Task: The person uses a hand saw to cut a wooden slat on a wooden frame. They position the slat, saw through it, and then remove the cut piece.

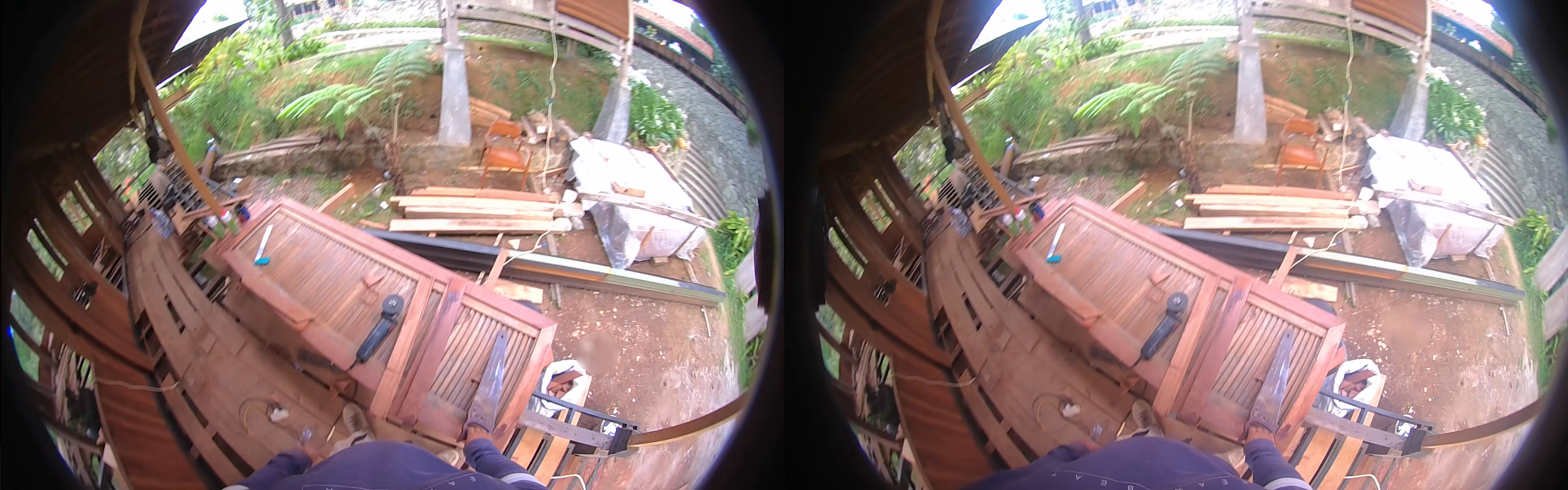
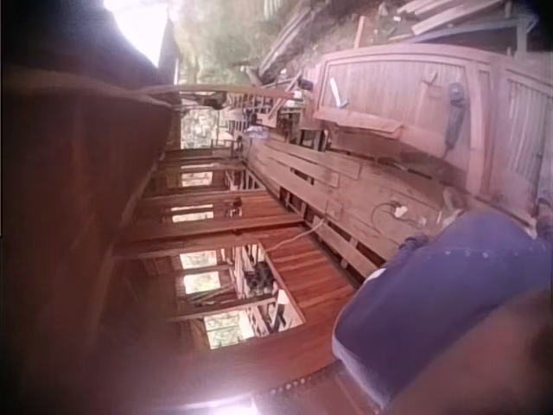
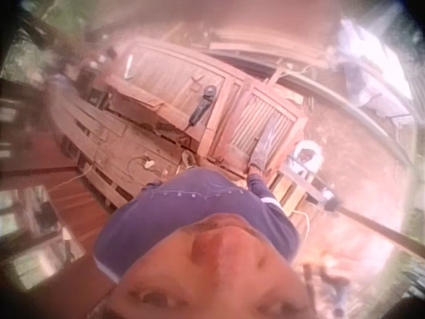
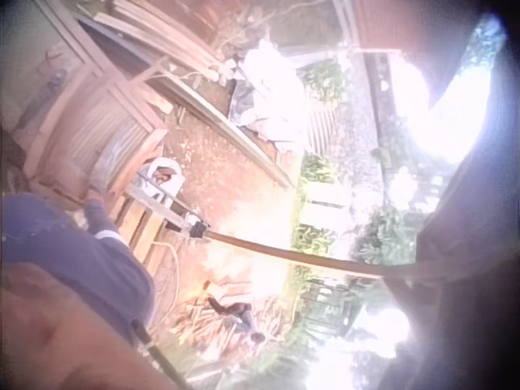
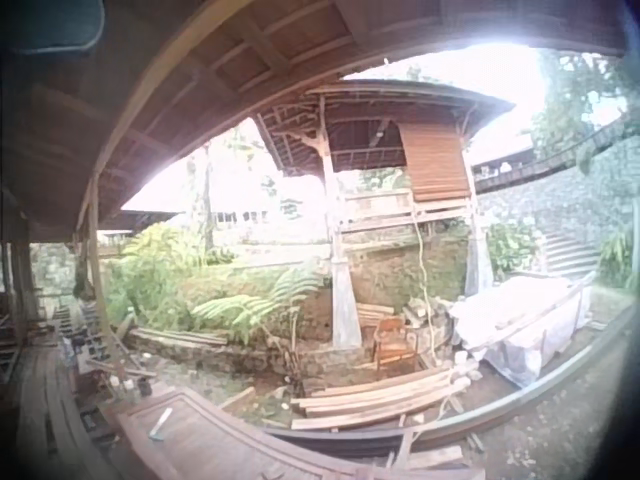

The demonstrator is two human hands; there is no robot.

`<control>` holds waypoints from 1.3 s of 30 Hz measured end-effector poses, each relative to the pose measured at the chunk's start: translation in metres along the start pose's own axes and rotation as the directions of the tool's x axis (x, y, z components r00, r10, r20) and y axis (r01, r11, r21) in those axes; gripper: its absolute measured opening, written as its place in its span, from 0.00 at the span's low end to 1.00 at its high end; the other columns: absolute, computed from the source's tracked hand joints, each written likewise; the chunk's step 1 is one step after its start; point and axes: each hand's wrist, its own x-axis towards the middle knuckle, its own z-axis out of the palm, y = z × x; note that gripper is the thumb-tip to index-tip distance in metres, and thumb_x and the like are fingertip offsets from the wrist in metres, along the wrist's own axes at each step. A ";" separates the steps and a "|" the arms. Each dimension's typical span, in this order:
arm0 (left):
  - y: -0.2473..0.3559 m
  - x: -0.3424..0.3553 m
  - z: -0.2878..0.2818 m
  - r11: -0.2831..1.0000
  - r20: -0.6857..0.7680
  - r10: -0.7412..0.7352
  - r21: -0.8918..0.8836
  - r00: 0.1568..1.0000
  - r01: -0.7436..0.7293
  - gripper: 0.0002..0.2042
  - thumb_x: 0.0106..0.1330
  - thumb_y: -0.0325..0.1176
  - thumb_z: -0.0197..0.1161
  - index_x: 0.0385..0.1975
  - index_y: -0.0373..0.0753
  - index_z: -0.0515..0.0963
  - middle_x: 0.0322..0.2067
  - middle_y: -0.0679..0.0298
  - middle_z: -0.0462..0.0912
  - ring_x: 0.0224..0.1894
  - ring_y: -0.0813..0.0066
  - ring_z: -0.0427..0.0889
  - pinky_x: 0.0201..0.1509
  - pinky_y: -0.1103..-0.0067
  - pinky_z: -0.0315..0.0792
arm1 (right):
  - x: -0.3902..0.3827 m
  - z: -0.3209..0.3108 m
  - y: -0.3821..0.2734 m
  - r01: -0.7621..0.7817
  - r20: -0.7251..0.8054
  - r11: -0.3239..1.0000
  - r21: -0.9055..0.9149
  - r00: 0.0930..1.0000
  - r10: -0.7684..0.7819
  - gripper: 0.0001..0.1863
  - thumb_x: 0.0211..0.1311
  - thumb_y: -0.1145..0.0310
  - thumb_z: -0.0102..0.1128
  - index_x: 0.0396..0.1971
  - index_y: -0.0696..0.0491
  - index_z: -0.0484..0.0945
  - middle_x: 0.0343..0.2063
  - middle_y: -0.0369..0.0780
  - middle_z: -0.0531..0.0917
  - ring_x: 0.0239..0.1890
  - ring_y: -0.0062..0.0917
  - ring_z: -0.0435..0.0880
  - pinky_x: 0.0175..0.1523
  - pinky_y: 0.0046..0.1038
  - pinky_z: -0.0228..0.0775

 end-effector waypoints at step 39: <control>-0.238 0.009 -0.078 -0.057 0.263 -0.488 -0.961 0.832 0.270 0.37 0.62 0.62 0.59 0.61 0.36 0.70 0.54 0.47 0.78 0.50 0.60 0.81 0.54 0.70 0.73 | -0.020 0.041 -0.246 -0.574 0.325 0.543 0.613 0.810 0.488 0.13 0.58 0.65 0.59 0.39 0.57 0.81 0.28 0.42 0.84 0.28 0.28 0.85 0.35 0.29 0.76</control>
